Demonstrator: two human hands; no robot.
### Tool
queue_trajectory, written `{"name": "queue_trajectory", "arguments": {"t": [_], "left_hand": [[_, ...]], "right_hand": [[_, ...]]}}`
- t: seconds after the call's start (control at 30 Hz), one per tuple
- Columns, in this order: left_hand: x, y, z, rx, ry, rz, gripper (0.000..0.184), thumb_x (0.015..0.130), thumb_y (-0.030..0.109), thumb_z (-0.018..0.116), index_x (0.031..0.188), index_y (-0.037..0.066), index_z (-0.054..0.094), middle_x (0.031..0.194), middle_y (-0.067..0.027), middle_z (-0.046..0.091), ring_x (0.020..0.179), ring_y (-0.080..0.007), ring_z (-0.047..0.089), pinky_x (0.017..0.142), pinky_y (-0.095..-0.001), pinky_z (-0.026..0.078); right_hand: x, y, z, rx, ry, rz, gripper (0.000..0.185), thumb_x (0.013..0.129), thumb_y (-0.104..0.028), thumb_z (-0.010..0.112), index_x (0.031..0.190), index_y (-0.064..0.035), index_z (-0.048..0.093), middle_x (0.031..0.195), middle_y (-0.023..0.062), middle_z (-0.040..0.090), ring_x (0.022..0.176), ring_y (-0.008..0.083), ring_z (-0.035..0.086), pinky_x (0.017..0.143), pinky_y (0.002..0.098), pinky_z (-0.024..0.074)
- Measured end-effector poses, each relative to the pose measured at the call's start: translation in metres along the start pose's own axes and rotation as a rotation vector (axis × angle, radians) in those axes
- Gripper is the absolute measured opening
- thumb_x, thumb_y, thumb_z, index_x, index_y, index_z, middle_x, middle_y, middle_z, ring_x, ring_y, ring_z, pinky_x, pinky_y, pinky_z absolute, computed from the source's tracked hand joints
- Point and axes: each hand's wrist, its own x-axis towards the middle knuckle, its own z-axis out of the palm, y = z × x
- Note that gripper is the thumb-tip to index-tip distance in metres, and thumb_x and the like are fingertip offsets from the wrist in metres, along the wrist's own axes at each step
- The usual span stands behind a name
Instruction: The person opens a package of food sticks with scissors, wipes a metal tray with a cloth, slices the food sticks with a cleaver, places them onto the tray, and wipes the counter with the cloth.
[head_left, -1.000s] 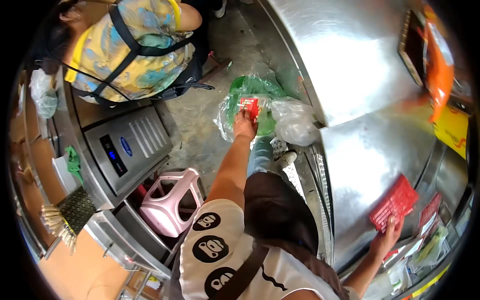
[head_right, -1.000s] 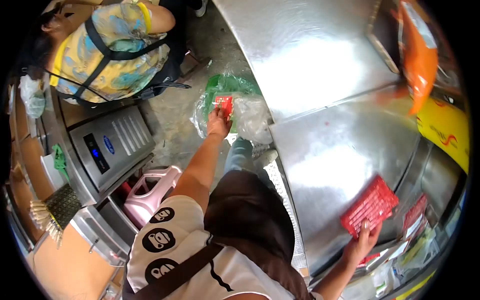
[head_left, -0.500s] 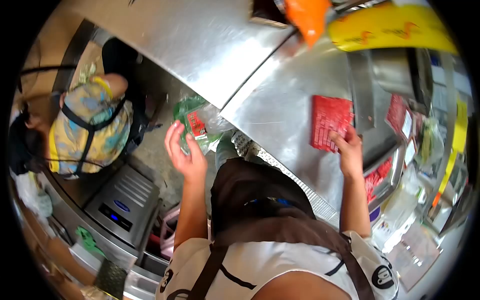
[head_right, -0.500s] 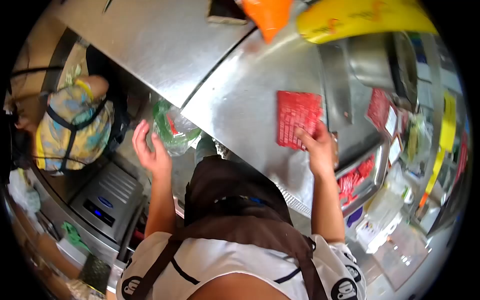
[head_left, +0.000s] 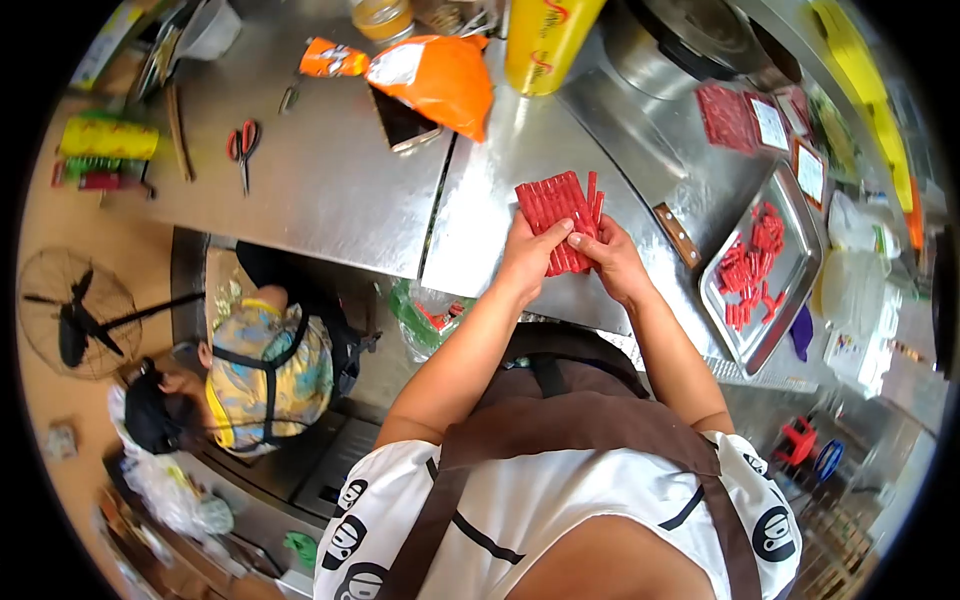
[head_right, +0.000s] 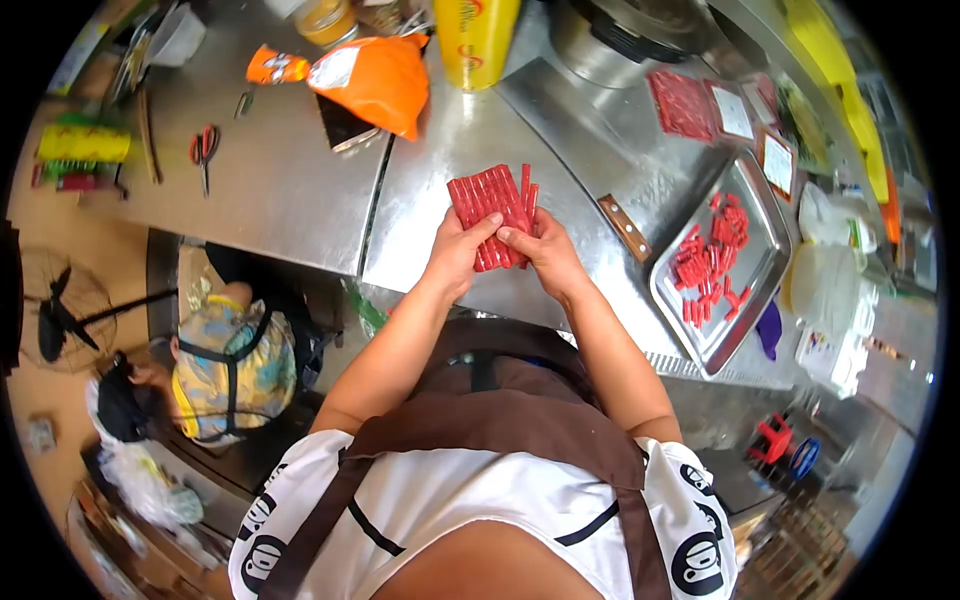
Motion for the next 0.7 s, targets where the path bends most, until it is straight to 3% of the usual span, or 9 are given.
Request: {"name": "queue_trajectory", "arguments": {"t": [0.2, 0.27, 0.4, 0.43, 0.5, 0.53, 0.6, 0.67, 0.7], "left_hand": [[0.01, 0.022, 0.004, -0.059, -0.247, -0.161, 0.038, 0.089, 0.008, 0.062, 0.123, 0.002, 0.046, 0.111, -0.0099, 0.061, 0.098, -0.0192, 0.063, 0.082, -0.0356, 0.054], [0.016, 0.028, 0.003, 0.105, -0.285, -0.176, 0.042, 0.087, 0.009, 0.065, 0.124, 0.002, 0.046, 0.109, -0.0079, 0.061, 0.096, -0.0174, 0.062, 0.081, -0.0334, 0.054], [0.045, 0.034, -0.016, 0.83, 0.027, 0.067, 0.047, 0.081, 0.012, 0.072, 0.118, 0.0, 0.047, 0.104, -0.0109, 0.06, 0.087, -0.019, 0.062, 0.07, -0.0323, 0.052], [0.049, 0.034, -0.016, 0.839, 0.028, 0.063, 0.047, 0.081, 0.012, 0.072, 0.118, 0.0, 0.047, 0.104, -0.0109, 0.06, 0.087, -0.019, 0.062, 0.07, -0.0323, 0.052], [0.048, 0.047, -0.001, 1.286, 0.15, 0.208, 0.062, 0.077, 0.013, 0.073, 0.125, -0.008, 0.041, 0.116, -0.0228, 0.055, 0.107, -0.0337, 0.055, 0.093, -0.0447, 0.043], [0.043, 0.049, 0.009, 1.299, 0.143, 0.203, 0.062, 0.077, 0.013, 0.073, 0.125, -0.008, 0.041, 0.116, -0.0228, 0.055, 0.107, -0.0337, 0.055, 0.093, -0.0447, 0.043], [0.029, 0.046, 0.034, 1.607, 0.211, 0.766, 0.072, 0.077, 0.017, 0.071, 0.132, -0.009, 0.034, 0.127, -0.0297, 0.045, 0.118, -0.0436, 0.044, 0.104, -0.0503, 0.032], [0.015, 0.029, 0.055, 1.587, 0.049, 0.576, 0.072, 0.079, 0.023, 0.069, 0.134, -0.009, 0.034, 0.129, -0.0307, 0.044, 0.121, -0.0447, 0.042, 0.105, -0.0496, 0.031], [0.014, 0.018, 0.063, 1.488, -0.041, 0.408, 0.07, 0.08, 0.023, 0.068, 0.133, -0.009, 0.036, 0.129, -0.0303, 0.045, 0.12, -0.0441, 0.042, 0.104, -0.0481, 0.033]], "right_hand": [[-0.007, -0.007, -0.016, 0.231, -0.027, 0.043, 0.034, 0.084, -0.015, 0.07, 0.11, -0.0029, 0.053, 0.079, 0.0023, 0.058, 0.063, 0.0105, 0.053, 0.055, 0.0254, 0.04], [-0.01, -0.011, -0.019, 0.182, -0.022, -0.008, 0.033, 0.084, -0.014, 0.068, 0.11, -0.0018, 0.052, 0.08, 0.0035, 0.059, 0.062, 0.0116, 0.054, 0.056, 0.0256, 0.0409], [-0.01, -0.014, -0.022, -0.086, 0.139, 0.052, 0.037, 0.081, -0.015, 0.069, 0.109, 0.0009, 0.052, 0.082, 0.0069, 0.06, 0.065, 0.0149, 0.057, 0.059, 0.0278, 0.0445], [-0.007, -0.01, -0.024, -0.224, 0.244, 0.069, 0.042, 0.079, -0.016, 0.07, 0.111, 0.0019, 0.05, 0.085, 0.0097, 0.061, 0.069, 0.0181, 0.059, 0.064, 0.0304, 0.0462], [-0.004, -0.003, -0.023, -0.346, 0.353, 0.09, 0.046, 0.077, -0.017, 0.071, 0.112, 0.0029, 0.049, 0.088, 0.0125, 0.062, 0.074, 0.0214, 0.061, 0.068, 0.0329, 0.048], [-0.003, -0.001, -0.021, -0.379, 0.4, 0.053, 0.052, 0.076, -0.019, 0.072, 0.116, 0.0034, 0.047, 0.093, 0.0158, 0.063, 0.081, 0.0249, 0.062, 0.073, 0.0352, 0.0483], [0.0, 0.004, -0.018, -0.405, 0.455, 0.019, 0.058, 0.074, -0.02, 0.073, 0.119, 0.004, 0.044, 0.098, 0.019, 0.063, 0.089, 0.0284, 0.063, 0.078, 0.0374, 0.0487], [0.003, 0.014, -0.015, -0.336, 0.441, -0.072, 0.064, 0.078, -0.023, 0.07, 0.127, 0.0042, 0.039, 0.106, 0.0232, 0.062, 0.099, 0.0334, 0.062, 0.086, 0.0395, 0.0474], [-0.005, -0.005, -0.01, -0.391, 0.435, 0.009, 0.059, 0.084, -0.021, 0.066, 0.132, 0.0028, 0.04, 0.118, 0.0191, 0.06, 0.107, 0.024, 0.059, 0.089, 0.0328, 0.0466]]}}
